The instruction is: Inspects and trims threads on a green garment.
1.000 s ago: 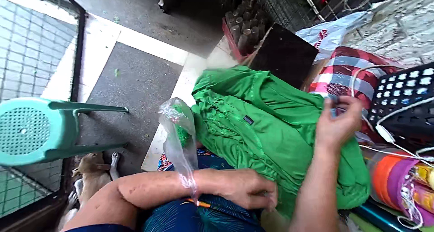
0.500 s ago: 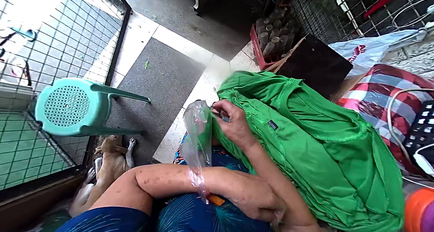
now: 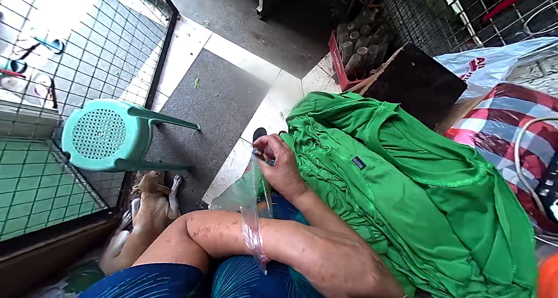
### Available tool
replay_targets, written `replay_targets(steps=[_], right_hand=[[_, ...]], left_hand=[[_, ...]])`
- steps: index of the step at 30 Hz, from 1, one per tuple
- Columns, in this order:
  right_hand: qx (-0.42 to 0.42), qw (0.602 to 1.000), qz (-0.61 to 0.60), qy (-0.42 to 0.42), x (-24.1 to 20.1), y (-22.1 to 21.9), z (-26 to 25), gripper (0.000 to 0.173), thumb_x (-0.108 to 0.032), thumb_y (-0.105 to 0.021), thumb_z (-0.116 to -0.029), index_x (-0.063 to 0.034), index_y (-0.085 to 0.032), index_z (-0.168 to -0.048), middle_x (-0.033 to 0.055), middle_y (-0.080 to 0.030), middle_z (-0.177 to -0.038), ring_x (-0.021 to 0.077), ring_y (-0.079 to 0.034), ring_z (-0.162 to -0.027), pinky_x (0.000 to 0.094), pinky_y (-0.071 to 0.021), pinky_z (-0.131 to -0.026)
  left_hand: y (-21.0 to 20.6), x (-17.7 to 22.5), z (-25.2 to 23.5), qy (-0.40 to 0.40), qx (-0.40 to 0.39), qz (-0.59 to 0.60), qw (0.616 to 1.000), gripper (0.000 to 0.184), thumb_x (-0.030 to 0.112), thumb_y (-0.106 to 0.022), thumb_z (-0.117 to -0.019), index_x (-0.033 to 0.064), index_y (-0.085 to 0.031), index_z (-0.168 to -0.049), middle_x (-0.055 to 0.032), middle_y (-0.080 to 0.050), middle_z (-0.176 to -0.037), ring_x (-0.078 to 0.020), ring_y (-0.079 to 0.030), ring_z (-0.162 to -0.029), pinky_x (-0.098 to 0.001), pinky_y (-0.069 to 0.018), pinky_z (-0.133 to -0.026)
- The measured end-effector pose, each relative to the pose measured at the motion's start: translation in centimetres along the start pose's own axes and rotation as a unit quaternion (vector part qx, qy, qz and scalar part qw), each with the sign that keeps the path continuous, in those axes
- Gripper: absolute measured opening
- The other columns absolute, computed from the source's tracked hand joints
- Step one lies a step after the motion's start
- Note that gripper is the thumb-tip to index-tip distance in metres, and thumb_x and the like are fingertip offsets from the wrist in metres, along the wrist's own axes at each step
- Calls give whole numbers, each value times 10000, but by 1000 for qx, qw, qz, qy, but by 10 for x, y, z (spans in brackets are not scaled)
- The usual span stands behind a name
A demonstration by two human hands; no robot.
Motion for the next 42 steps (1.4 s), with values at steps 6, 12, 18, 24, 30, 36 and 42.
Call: replay_targets(steps=[6, 12, 18, 24, 30, 36, 42], right_hand=[[6, 996, -14, -89, 5, 65, 3, 251, 71, -524, -899, 56, -643, -1119, 141, -664, -1057, 126, -603, -828, 262, -509, -714], [91, 981, -147, -92, -5, 90, 17, 338, 92, -480, -866, -33, -636, -1139, -12, -671, -1010, -41, -439, -557, 117, -362, -476], [58, 989, -130, -40, -19, 86, 22, 275, 83, -498, -842, 21, -632, -1074, 22, -673, -974, -36, -467, -605, 134, -408, -539], [-21, 995, -80, -54, -23, 62, 31, 236, 130, -572, -827, 96, -686, -1031, 179, -672, -991, 159, -632, -812, 285, -542, -710], [13, 994, 109, 12, -20, 64, 54, 405, 47, -728, -810, 29, -690, -1212, 192, -682, -1232, 261, -730, -948, 405, -616, -707], [235, 946, 213, -75, -26, 155, 129, 120, -12, -646, -935, 47, -716, -1013, 109, -712, -953, 48, -657, -786, 169, -555, -708], [213, 920, 298, -139, -32, 183, 165, 206, -153, -764, -881, 27, -743, -978, 118, -690, -959, 60, -616, -790, 171, -514, -698]], left_hand=[[26, -20, 54, 123, 115, -133, 977, 181, 137, -557, -1016, 5, -677, -983, -122, -672, -810, -242, -688, -748, -394, -561, -665], [56, -45, 107, 346, 244, -240, 874, 137, 97, -587, -986, -3, -678, -972, -131, -663, -812, -282, -681, -735, -498, -568, -661], [55, -78, 117, 478, 242, -265, 801, 214, 12, -581, -996, -111, -615, -1168, -308, -651, -1074, -470, -675, -976, -621, -535, -841], [52, -73, 109, 478, 254, -207, 815, 90, 14, -693, -916, -69, -674, -883, -245, -662, -837, -438, -670, -802, -648, -509, -702], [58, -81, 126, 459, 188, -195, 846, 331, 10, -657, -961, -40, -639, -1287, -301, -627, -1247, -490, -641, -1090, -661, -497, -916], [59, -73, 131, 351, 240, -171, 889, 183, 185, -672, -940, 39, -700, -1045, -65, -681, -880, -168, -658, -743, -404, -560, -694], [46, -87, 85, 223, 274, -150, 923, 233, 262, -635, -932, 48, -710, -878, -26, -673, -879, -58, -640, -777, -245, -557, -731]])
Point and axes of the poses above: each hand's wrist, its own z-axis away from the middle knuckle, its own y-axis out of the back of the hand, x = y × z, the point moved 1 cm from there along -z, towards the middle knuckle
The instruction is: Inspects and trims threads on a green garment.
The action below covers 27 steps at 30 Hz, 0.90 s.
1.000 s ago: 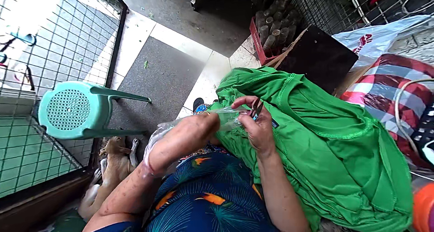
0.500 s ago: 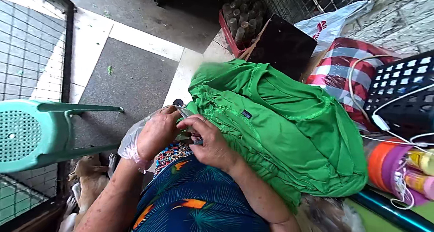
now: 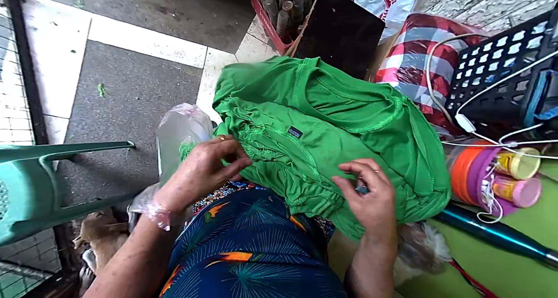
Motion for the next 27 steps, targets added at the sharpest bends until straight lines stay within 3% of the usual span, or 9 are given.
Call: replay_targets(steps=[2, 6, 8, 11, 16, 19, 23, 25, 27], right_hand=[[-35, 997, 62, 30, -5, -10, -4, 141, -96, -724, -859, -6, -763, -960, 150, -701, -950, 197, -678, -759, 345, -564, -656], [-62, 995, 71, 21, -6, 3, -33, 121, -25, -628, -899, 31, -723, -949, 147, -689, -902, 224, -670, -744, 393, -558, -640], [-65, 996, 11, -68, -1, 18, -53, 152, -92, -599, -990, 35, -683, -985, 93, -655, -861, 121, -601, -743, 300, -502, -678], [-15, 978, -127, -165, 17, 22, -70, 98, -137, -558, -1001, -134, -614, -920, -100, -448, -635, -54, -352, -466, 110, -297, -439], [12, 952, -236, -193, 24, 15, -69, 139, -111, -546, -1009, -174, -630, -919, -135, -452, -604, -74, -334, -423, 91, -280, -394], [15, 970, -182, -162, 23, 18, -66, 103, -133, -564, -1012, -165, -628, -937, -121, -495, -681, -72, -410, -514, 94, -330, -464], [24, 996, -50, -77, 12, 43, -59, 79, -113, -575, -1000, -77, -638, -969, -93, -581, -838, -93, -538, -744, 103, -455, -686], [28, 996, 31, -73, 15, 54, -53, 114, -139, -619, -991, -37, -664, -972, -45, -613, -845, -57, -561, -780, 142, -477, -729], [17, 985, 119, -124, 15, 57, -53, 194, -158, -691, -965, 31, -680, -1007, 135, -661, -914, 185, -618, -855, 391, -495, -782]], left_hand=[[-19, 6, -10, -35, -25, 18, 999, 265, 285, -646, -947, 50, -709, -843, -30, -664, -847, -70, -639, -766, -250, -556, -718], [-43, 25, -31, -95, -56, 55, 992, 259, 255, -600, -995, 53, -732, -903, -33, -674, -873, -55, -637, -810, -198, -533, -754], [-48, 34, -42, -92, -50, 67, 992, 228, 190, -581, -994, 41, -752, -967, -47, -691, -925, -60, -648, -842, -205, -541, -785], [-56, 44, -59, -54, -22, 84, 995, 212, 123, -568, -995, 25, -750, -1041, -79, -706, -1002, -109, -663, -915, -253, -548, -838], [-78, 61, -83, 23, -11, 152, 988, 270, 89, -563, -1023, -19, -693, -1233, -157, -682, -1168, -182, -673, -994, -325, -556, -892], [-91, 77, -95, 143, -97, 305, 937, 350, 114, -542, -1056, -24, -552, -1377, -130, -659, -1228, -120, -696, -855, -286, -596, -793], [-102, 105, -94, 156, -120, 416, 888, 248, 112, -582, -1032, -35, -585, -1231, -60, -669, -958, -57, -636, -734, -222, -555, -692], [-113, 115, -87, 93, -160, 359, 915, 351, 131, -609, -1014, -49, -596, -1315, -156, -637, -1194, -127, -649, -849, -273, -560, -773], [-123, 118, -85, 60, -212, 271, 937, 504, 153, -595, -1026, -40, -478, -1476, -244, -511, -1437, -229, -651, -1000, -347, -537, -885]])
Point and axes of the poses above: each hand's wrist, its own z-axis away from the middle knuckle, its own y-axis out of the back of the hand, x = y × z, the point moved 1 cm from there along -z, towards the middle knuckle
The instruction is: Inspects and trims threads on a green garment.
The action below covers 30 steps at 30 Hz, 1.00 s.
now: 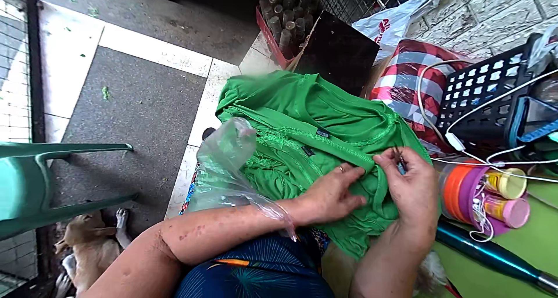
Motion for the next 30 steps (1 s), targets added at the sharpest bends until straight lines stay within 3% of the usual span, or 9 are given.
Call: replay_targets(steps=[2, 4, 7, 11, 14, 16, 21, 25, 30], right_hand=[[-5, 999, 32, -1, -13, -1, -4, 228, -93, -709, -945, 77, -659, -1089, 254, -670, -1040, 352, -657, -965, 533, -515, -849], [-37, 995, 18, 92, -36, -6, -10, 195, -19, -698, -918, 82, -662, -1081, 245, -681, -1046, 334, -680, -951, 483, -562, -821], [-198, 951, -25, 235, -62, -37, -39, 203, -21, -767, -854, 36, -699, -1037, 193, -702, -1021, 298, -694, -930, 461, -579, -820], [-350, 912, 55, 207, -57, -78, -64, 337, -54, -838, -826, 40, -679, -1107, 243, -647, -1117, 397, -664, -984, 571, -541, -819], [-319, 921, 36, 220, -45, -79, -63, 199, 13, -738, -870, 79, -688, -1052, 251, -651, -1053, 394, -666, -949, 562, -543, -812], [-268, 933, 2, 242, -39, -80, -61, 119, 50, -687, -880, 100, -697, -988, 255, -669, -977, 385, -678, -889, 539, -552, -797], [-191, 952, 7, 238, -49, -84, -61, 122, 37, -595, -963, 96, -648, -1056, 248, -669, -880, 393, -682, -790, 556, -552, -711], [-176, 962, -8, 209, -62, -89, -54, 153, -13, -579, -995, 61, -613, -1125, 209, -655, -815, 359, -665, -704, 534, -533, -637], [-134, 971, -35, 195, -52, -90, -54, 260, -41, -703, -923, 69, -633, -1149, 233, -687, -947, 360, -683, -834, 534, -546, -741]], left_hand=[[-6, -1, -5, 1, -7, -58, 998, 563, 141, -585, -1022, -44, -411, -1525, -277, -450, -1497, -293, -646, -1068, -398, -522, -935], [-8, -1, -10, -7, -1, -87, 996, 515, 142, -577, -1025, -55, -459, -1486, -289, -476, -1464, -336, -631, -1120, -441, -504, -971], [-11, -3, -7, -39, 9, -128, 991, 410, 140, -589, -1012, -115, -571, -1332, -333, -582, -1318, -411, -630, -1164, -493, -486, -1007], [11, -1, 21, -65, -80, -125, 987, 540, 72, -566, -1027, -93, -395, -1511, -308, -444, -1501, -346, -620, -1207, -392, -497, -1030], [39, -24, 45, -174, 42, -116, 977, 249, 47, -558, -1008, -45, -726, -1167, -189, -732, -1118, -257, -710, -1037, -369, -547, -953], [60, -43, 52, -146, 165, -166, 961, 240, 106, -549, -1021, -22, -746, -1074, -144, -739, -979, -216, -717, -891, -371, -583, -839], [89, -62, 32, -36, 379, -286, 879, 443, 273, -716, -943, -46, -623, -1235, -245, -657, -1168, -385, -680, -984, -538, -561, -825], [98, -43, 8, 49, 381, -316, 868, 450, 211, -696, -953, -34, -561, -1305, -301, -572, -1266, -458, -634, -1076, -578, -538, -817], [109, -54, 13, 122, 403, -304, 855, 504, 17, -712, -861, -10, -525, -1328, -313, -507, -1369, -492, -638, -1047, -601, -549, -758]])
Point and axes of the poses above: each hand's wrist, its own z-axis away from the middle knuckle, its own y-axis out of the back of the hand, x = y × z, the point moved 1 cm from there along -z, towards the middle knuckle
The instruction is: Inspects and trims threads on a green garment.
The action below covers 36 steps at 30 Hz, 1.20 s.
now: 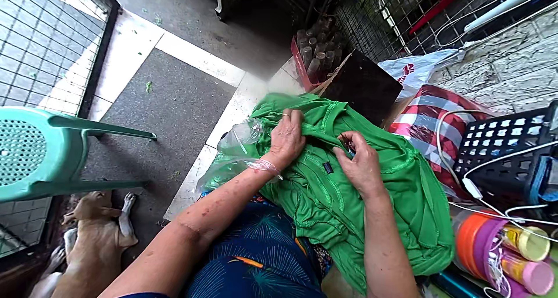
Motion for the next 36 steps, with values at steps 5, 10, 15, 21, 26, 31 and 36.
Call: replay_targets(steps=[5, 10, 15, 21, 26, 31, 36], right_hand=[[85, 995, 28, 53, 9, -3, 0, 262, 109, -627, -885, 83, -671, -1142, 271, -686, -1056, 398, -703, -917, 529, -575, -776], [112, 985, 42, 129, 12, 24, 17, 213, 139, -574, -858, 89, -703, -1019, 231, -640, -937, 285, -639, -806, 362, -548, -733], [-52, 994, 82, 57, 26, 14, 50, 165, 61, -619, -838, 40, -728, -960, 214, -689, -996, 351, -702, -782, 533, -570, -640], [-109, 987, 112, 47, 3, 39, 37, 385, -340, -746, -881, 8, -722, -1045, 204, -669, -1098, 358, -691, -840, 559, -538, -649], [-82, 991, 39, 101, -28, 34, 11, 308, -235, -650, -963, 26, -687, -1125, 185, -655, -1048, 292, -663, -836, 459, -538, -670], [-212, 967, -115, -76, -11, 1, 9, 237, -188, -540, -1073, 20, -612, -1160, 111, -660, -841, 171, -618, -717, 371, -527, -693], [-133, 968, -187, -98, -3, -1, 23, 237, -159, -482, -1075, 10, -575, -1212, 6, -585, -748, 21, -463, -562, 188, -399, -534]], left_hand=[[-2, -21, 9, -55, 49, 69, 995, 598, -116, -720, -780, -34, -514, -1335, -314, -449, -1438, -462, -613, -1132, -526, -558, -870], [18, -30, 22, -248, 156, 96, 951, 282, -109, -660, -763, -58, -601, -1034, -299, -528, -1307, -343, -619, -1106, -375, -549, -905], [-22, -73, 52, -248, 60, 79, 964, 267, -112, -665, -787, -42, -709, -1041, -263, -660, -1161, -432, -644, -1110, -521, -528, -970], [-2, -71, 56, -219, 14, 74, 973, 384, 250, -618, -901, -3, -712, -1175, -263, -608, -1302, -413, -608, -1175, -535, -505, -967], [31, -36, 44, -215, 67, 106, 969, 281, 126, -538, -953, -17, -736, -1093, -213, -654, -1110, -306, -635, -987, -422, -520, -870], [5, -24, 38, -140, -51, 226, 963, 232, 34, -495, -1017, -41, -705, -1078, -164, -672, -950, -205, -665, -779, -364, -580, -750], [-15, -38, 47, -90, -57, 225, 969, 414, 265, -391, -1083, -21, -688, -1127, -123, -655, -953, -170, -654, -802, -345, -568, -768]])
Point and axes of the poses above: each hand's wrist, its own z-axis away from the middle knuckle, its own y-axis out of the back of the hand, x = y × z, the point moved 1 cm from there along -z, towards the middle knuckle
